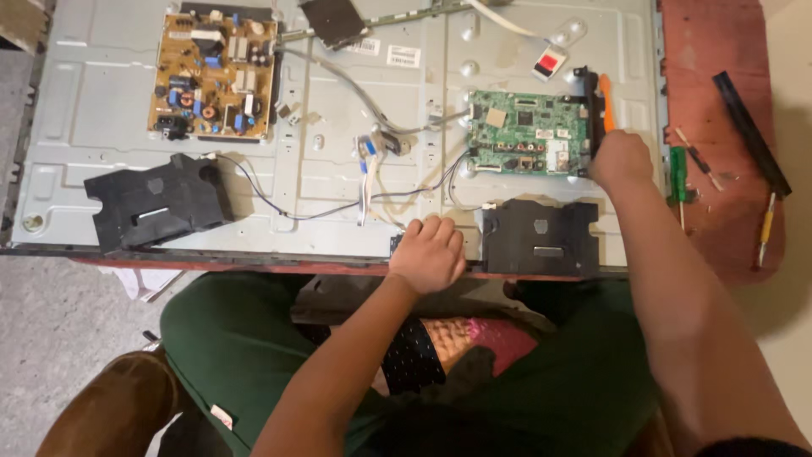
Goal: The person works on the back of a disassembled television, using an orange plastic pry tool to adjust components and connectors on the mainboard. They connect and disconnect ribbon cables and wire harnesses, then reposition a black plastic housing near the board.
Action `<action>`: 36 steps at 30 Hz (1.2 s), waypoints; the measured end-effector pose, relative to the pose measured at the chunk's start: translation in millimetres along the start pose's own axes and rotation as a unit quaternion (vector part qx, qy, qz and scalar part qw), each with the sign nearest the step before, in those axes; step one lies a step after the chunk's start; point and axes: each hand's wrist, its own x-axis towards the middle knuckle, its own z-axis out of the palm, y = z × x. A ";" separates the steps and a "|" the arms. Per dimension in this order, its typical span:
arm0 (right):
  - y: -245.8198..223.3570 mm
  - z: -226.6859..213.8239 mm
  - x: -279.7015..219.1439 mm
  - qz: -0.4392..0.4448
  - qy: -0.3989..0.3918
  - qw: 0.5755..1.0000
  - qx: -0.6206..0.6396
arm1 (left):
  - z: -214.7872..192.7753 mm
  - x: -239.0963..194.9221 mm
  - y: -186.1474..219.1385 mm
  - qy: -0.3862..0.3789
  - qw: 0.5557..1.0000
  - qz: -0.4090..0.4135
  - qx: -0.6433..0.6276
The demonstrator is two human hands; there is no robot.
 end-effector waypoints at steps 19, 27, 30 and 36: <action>12.0 -24.9 -124.1 0.016 -0.073 0.997 0.009 | 5.8 -1.6 0.6 0.014 1.000 -0.011 -0.014; 30.3 -12.4 -169.4 0.025 -0.050 0.998 0.016 | 3.4 3.1 1.4 -0.050 0.998 -0.041 -0.026; 39.5 -8.7 -149.3 0.005 -0.047 0.999 0.019 | 2.8 4.0 2.0 -0.073 0.996 -0.049 -0.022; 34.3 -3.7 -72.1 -0.001 -0.056 0.998 0.004 | 5.6 2.4 -0.1 -0.073 0.994 -0.062 -0.045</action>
